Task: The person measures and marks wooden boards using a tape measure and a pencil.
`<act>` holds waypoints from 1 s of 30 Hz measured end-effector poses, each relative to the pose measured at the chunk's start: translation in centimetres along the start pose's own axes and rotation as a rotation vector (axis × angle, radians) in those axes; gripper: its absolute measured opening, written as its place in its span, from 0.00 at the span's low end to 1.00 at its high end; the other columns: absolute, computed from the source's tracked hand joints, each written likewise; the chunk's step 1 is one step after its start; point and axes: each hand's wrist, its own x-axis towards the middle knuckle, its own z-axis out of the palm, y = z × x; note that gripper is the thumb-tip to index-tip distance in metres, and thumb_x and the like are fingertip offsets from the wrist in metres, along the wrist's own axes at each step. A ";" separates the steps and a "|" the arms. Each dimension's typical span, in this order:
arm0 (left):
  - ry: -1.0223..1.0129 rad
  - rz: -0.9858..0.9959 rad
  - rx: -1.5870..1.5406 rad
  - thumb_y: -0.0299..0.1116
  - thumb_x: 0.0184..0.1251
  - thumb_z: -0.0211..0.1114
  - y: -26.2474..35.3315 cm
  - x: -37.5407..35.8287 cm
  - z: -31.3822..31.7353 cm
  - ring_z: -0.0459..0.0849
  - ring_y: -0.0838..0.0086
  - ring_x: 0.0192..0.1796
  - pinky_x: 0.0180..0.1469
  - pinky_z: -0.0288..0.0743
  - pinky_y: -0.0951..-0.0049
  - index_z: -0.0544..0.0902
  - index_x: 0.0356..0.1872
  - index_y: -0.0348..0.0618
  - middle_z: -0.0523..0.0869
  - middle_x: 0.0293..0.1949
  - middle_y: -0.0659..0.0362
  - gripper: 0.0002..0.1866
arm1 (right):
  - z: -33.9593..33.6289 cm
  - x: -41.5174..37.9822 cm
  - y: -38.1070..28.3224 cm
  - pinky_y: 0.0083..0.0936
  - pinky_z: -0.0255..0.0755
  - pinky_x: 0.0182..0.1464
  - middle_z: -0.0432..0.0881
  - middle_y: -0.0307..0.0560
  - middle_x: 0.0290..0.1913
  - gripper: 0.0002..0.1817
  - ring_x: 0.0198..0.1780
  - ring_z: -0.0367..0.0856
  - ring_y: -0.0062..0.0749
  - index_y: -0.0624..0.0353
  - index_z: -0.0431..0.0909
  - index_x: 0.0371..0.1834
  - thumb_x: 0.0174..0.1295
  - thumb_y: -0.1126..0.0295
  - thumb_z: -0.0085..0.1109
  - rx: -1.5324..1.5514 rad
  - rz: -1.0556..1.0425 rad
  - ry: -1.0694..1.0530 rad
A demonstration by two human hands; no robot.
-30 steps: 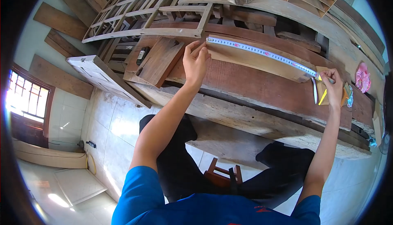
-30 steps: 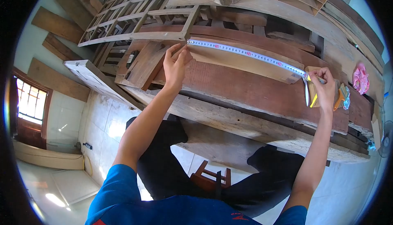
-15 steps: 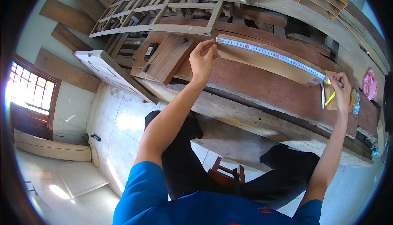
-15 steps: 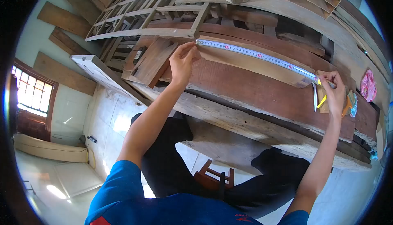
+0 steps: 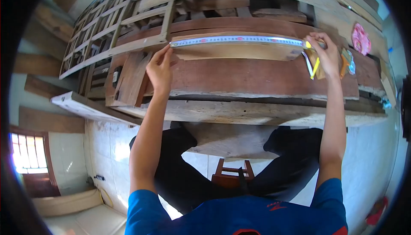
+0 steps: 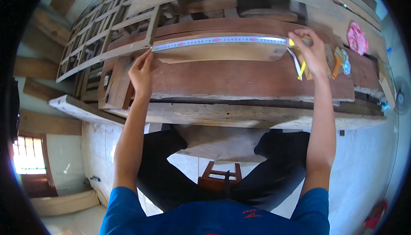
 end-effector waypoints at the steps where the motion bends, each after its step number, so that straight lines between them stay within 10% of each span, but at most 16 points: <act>1: -0.006 0.014 -0.007 0.30 0.75 0.68 -0.5 0.2 -0.2 0.86 0.78 0.44 0.41 0.88 0.76 0.88 0.54 0.34 0.90 0.46 0.56 0.13 | -0.1 -0.2 -0.6 0.28 0.71 0.60 0.88 0.49 0.48 0.20 0.54 0.82 0.30 0.65 0.83 0.41 0.61 0.58 0.75 -0.055 0.017 0.009; 10: 0.012 0.078 0.046 0.31 0.75 0.68 -0.8 0.3 -0.1 0.86 0.79 0.43 0.41 0.87 0.77 0.88 0.54 0.36 0.90 0.44 0.56 0.13 | -0.3 -0.6 -1.9 0.25 0.75 0.51 0.89 0.46 0.38 0.23 0.43 0.85 0.28 0.62 0.86 0.41 0.62 0.50 0.73 -0.234 0.041 0.039; 18: 0.025 0.074 0.073 0.31 0.74 0.69 -0.8 0.3 -0.2 0.87 0.79 0.43 0.39 0.86 0.76 0.88 0.54 0.36 0.91 0.44 0.56 0.13 | 0.1 -1.3 -2.8 0.37 0.77 0.51 0.89 0.58 0.40 0.34 0.43 0.88 0.48 0.61 0.83 0.46 0.65 0.35 0.62 -0.428 0.024 0.065; 30: 0.086 0.113 0.139 0.34 0.72 0.72 -1.2 0.0 -0.1 0.85 0.83 0.36 0.35 0.81 0.79 0.91 0.50 0.39 0.91 0.37 0.60 0.12 | 0.7 -1.7 -1.9 0.38 0.80 0.51 0.89 0.53 0.43 0.31 0.47 0.89 0.44 0.57 0.77 0.52 0.55 0.48 0.79 -0.420 -0.082 0.121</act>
